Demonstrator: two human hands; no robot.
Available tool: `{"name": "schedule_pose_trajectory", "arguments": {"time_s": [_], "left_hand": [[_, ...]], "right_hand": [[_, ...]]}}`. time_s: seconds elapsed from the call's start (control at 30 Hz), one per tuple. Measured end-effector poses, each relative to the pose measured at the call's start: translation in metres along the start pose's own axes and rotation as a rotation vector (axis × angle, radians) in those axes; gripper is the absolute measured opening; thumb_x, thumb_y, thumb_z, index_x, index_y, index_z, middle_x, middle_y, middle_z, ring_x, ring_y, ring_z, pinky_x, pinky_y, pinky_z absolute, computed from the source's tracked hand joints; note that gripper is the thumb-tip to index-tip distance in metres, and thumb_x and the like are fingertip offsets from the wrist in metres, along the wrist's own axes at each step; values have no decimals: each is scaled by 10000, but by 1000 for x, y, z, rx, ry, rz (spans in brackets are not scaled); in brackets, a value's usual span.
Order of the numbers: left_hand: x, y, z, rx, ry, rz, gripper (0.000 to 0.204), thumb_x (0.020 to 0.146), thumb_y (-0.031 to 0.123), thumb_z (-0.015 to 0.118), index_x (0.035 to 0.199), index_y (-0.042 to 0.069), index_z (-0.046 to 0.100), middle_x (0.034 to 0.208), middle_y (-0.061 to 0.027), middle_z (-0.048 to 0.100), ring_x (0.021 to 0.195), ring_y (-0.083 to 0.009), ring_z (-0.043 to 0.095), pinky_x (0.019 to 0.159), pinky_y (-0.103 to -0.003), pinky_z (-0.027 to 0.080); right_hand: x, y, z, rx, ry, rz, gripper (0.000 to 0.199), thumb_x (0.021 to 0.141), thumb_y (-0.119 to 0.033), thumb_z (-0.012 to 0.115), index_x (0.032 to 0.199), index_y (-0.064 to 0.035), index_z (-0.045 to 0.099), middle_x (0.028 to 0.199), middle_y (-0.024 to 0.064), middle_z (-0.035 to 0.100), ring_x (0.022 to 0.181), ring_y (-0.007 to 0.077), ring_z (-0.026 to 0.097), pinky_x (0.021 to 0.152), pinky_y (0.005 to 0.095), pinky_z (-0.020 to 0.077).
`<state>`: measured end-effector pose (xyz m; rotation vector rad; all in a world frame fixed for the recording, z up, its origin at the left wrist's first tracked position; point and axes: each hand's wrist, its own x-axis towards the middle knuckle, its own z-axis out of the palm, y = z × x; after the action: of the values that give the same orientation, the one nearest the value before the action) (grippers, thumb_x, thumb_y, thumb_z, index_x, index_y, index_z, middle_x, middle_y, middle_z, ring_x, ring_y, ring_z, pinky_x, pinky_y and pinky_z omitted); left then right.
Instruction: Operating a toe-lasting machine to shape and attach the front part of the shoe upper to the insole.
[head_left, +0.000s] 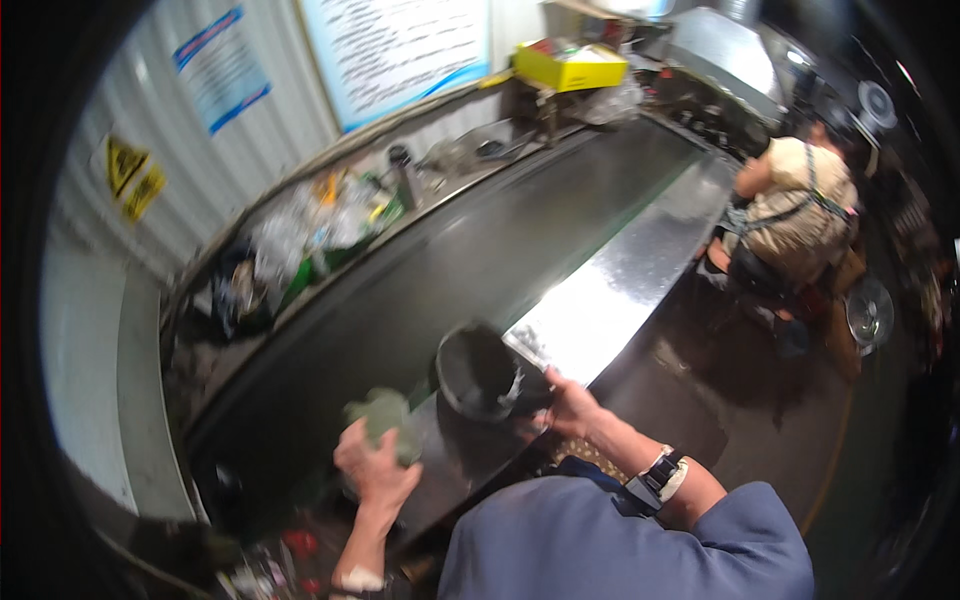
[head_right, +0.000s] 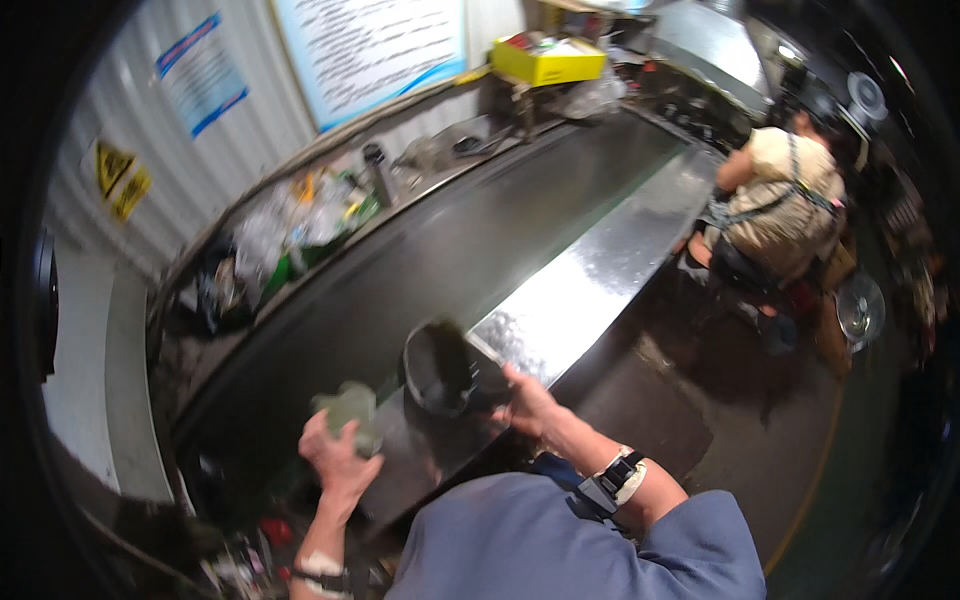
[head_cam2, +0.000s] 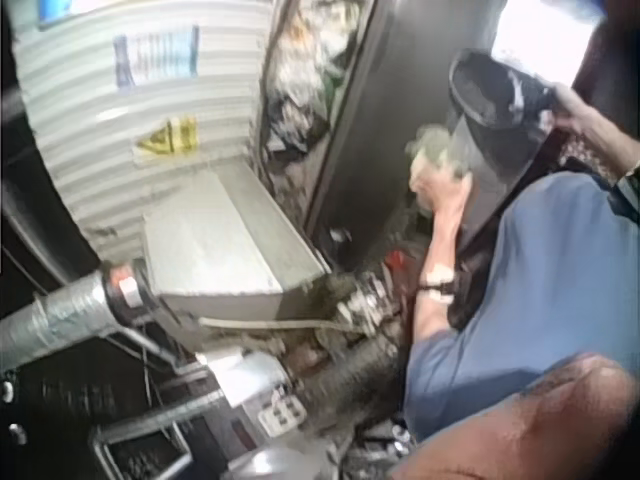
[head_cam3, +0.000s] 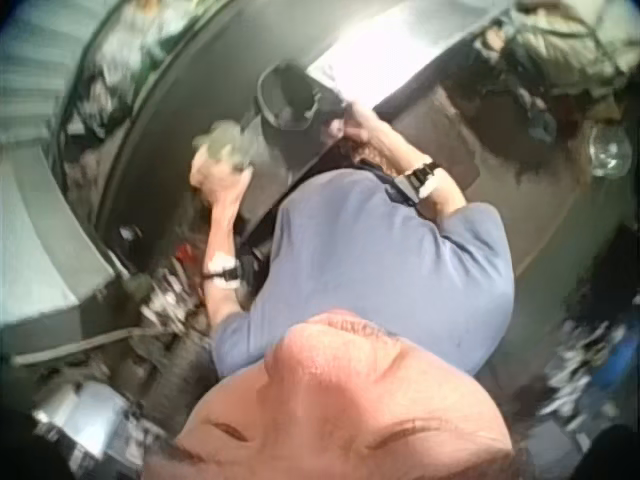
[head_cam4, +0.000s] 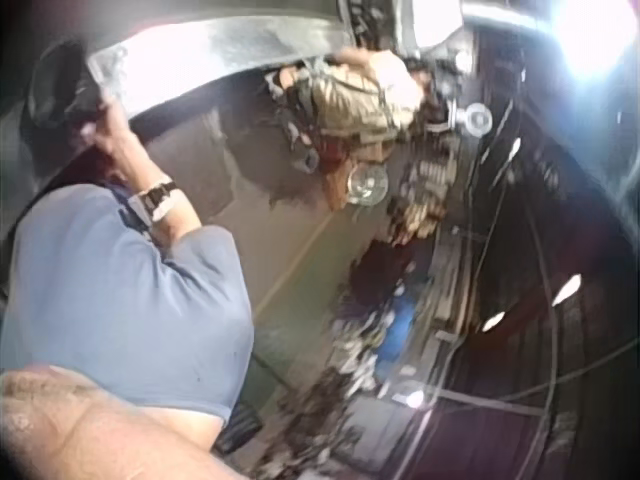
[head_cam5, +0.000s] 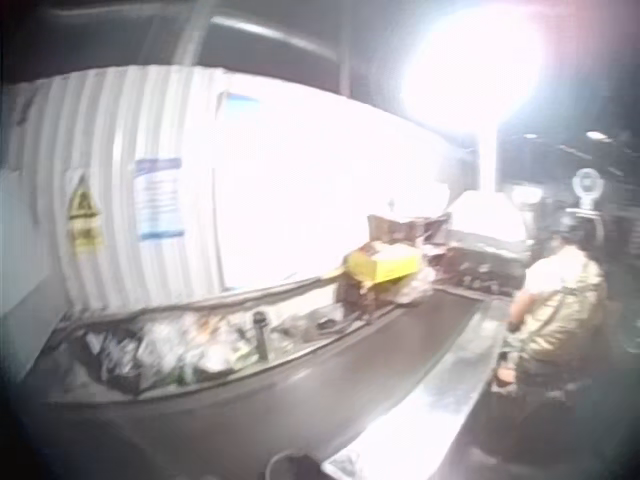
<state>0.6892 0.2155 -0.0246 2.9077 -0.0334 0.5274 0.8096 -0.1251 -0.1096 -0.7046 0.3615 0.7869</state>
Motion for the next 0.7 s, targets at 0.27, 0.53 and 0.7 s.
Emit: {"name": "schedule_pose_trajectory", "arguments": {"time_s": [0.27,0.53,0.7], "left_hand": [[-38,115,96,4,57,479,541,683,410,780,1185,265,640,1306,-75,471,1288,-256,352,1081,-502,223],[27,81,64,-1761,-217,-747,518,889,525,666,1089,47,656,1156,-88,630,1021,-229,604,941,-387,467],[28,-6,88,-1927,-480,-1187,414,900,354,705,1161,38,647,1160,-121,664,1113,-243,609,967,-406,478]], "right_hand": [[-41,-20,40,273,48,-154,466,1035,-353,456,1369,-36,527,1224,124,649,1100,302,641,1076,583,430],[-74,-25,20,-482,93,-497,446,980,-267,632,1323,5,551,1135,64,651,1009,133,614,894,300,483],[-96,26,31,-1403,-342,-711,427,819,-116,784,1218,-51,648,982,136,680,925,232,659,978,368,501]]}}
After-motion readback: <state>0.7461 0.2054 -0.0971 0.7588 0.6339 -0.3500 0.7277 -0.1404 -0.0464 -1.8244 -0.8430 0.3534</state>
